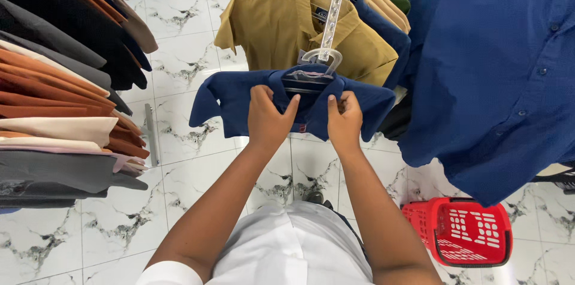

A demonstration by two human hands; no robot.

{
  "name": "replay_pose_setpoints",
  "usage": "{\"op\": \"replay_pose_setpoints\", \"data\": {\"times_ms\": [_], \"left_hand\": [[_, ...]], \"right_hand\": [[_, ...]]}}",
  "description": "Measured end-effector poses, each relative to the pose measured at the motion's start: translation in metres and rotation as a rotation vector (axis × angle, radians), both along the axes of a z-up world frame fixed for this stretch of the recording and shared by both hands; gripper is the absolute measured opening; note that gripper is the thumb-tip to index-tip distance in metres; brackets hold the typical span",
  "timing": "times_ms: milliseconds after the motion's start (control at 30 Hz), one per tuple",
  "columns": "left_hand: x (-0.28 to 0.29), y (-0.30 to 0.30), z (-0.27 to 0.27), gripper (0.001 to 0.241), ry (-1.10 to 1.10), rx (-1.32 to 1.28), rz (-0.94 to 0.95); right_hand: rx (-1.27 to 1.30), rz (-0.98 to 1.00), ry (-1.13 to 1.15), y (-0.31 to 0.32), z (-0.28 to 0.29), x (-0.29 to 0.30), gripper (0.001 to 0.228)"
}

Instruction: The person picks up a blue shirt on a hanger, removes the hanger, buttons the shirt, then places it back on a hanger and returns it to the rack.

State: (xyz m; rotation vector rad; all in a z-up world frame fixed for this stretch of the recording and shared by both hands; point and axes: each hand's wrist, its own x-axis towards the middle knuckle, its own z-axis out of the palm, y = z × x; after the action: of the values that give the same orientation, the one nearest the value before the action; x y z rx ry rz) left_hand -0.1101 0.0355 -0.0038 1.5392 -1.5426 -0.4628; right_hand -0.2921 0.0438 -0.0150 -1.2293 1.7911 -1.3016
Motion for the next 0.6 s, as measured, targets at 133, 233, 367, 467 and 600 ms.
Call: {"op": "replay_pose_setpoints", "data": {"times_ms": [133, 233, 367, 467, 600], "left_hand": [[-0.006, -0.016, 0.006, 0.023, 0.04, 0.058, 0.013], [-0.003, -0.025, -0.012, 0.018, 0.017, 0.036, -0.036], [-0.005, -0.02, -0.027, 0.016, -0.197, 0.084, -0.03], [-0.008, -0.017, -0.027, 0.014, -0.28, 0.107, -0.03], [-0.015, -0.013, -0.034, 0.01, -0.318, 0.095, -0.015]], "right_hand": [[-0.069, 0.135, -0.017, -0.006, -0.004, -0.02, 0.017], [-0.048, 0.169, 0.031, -0.009, 0.006, -0.029, 0.016], [0.003, 0.214, 0.053, -0.009, 0.015, -0.041, 0.017], [-0.022, 0.183, 0.155, -0.007, 0.031, -0.047, 0.014], [-0.5, 0.017, 0.634, -0.007, 0.036, -0.057, 0.026]]}}
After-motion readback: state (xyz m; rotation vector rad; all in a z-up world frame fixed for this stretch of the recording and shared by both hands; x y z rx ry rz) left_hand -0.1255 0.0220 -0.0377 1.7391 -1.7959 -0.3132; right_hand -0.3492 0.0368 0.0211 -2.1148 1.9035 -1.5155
